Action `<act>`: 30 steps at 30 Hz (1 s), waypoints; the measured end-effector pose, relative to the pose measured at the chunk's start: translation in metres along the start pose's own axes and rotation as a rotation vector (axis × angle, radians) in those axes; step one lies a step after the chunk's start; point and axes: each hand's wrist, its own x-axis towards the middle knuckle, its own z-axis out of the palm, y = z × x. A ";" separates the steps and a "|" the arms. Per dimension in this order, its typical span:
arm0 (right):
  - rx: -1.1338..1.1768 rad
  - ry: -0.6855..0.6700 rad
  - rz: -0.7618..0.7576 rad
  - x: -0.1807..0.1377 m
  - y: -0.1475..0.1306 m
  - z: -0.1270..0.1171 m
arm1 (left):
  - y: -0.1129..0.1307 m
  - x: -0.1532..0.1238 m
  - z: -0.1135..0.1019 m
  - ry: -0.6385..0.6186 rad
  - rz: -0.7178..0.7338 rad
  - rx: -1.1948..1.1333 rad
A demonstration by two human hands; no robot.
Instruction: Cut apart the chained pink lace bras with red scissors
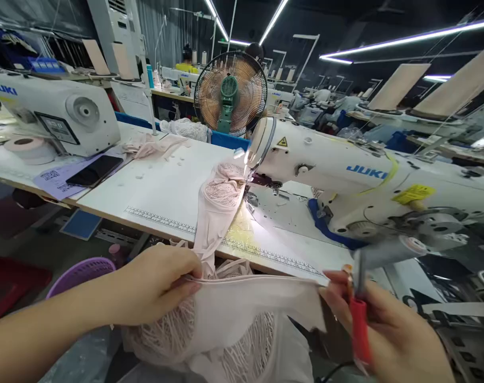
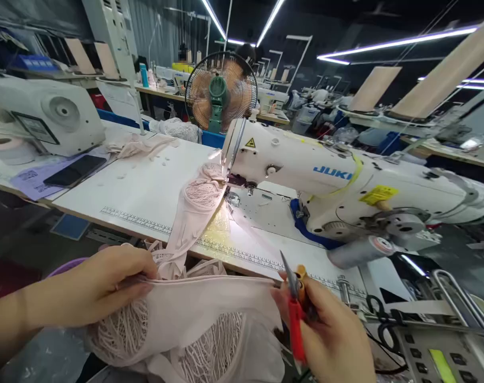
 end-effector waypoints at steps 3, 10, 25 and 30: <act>0.074 -0.104 -0.078 0.007 -0.012 0.020 | 0.014 0.010 -0.003 -0.074 0.071 0.029; 0.303 -0.683 -0.153 0.018 -0.054 0.077 | 0.029 0.028 -0.002 -0.210 0.159 0.182; 0.315 -0.734 -0.105 0.021 -0.053 0.068 | -0.038 -0.027 -0.029 0.155 0.078 -0.004; 0.315 -0.778 -0.059 0.020 -0.053 0.065 | -0.038 -0.020 -0.035 0.033 -0.080 -0.347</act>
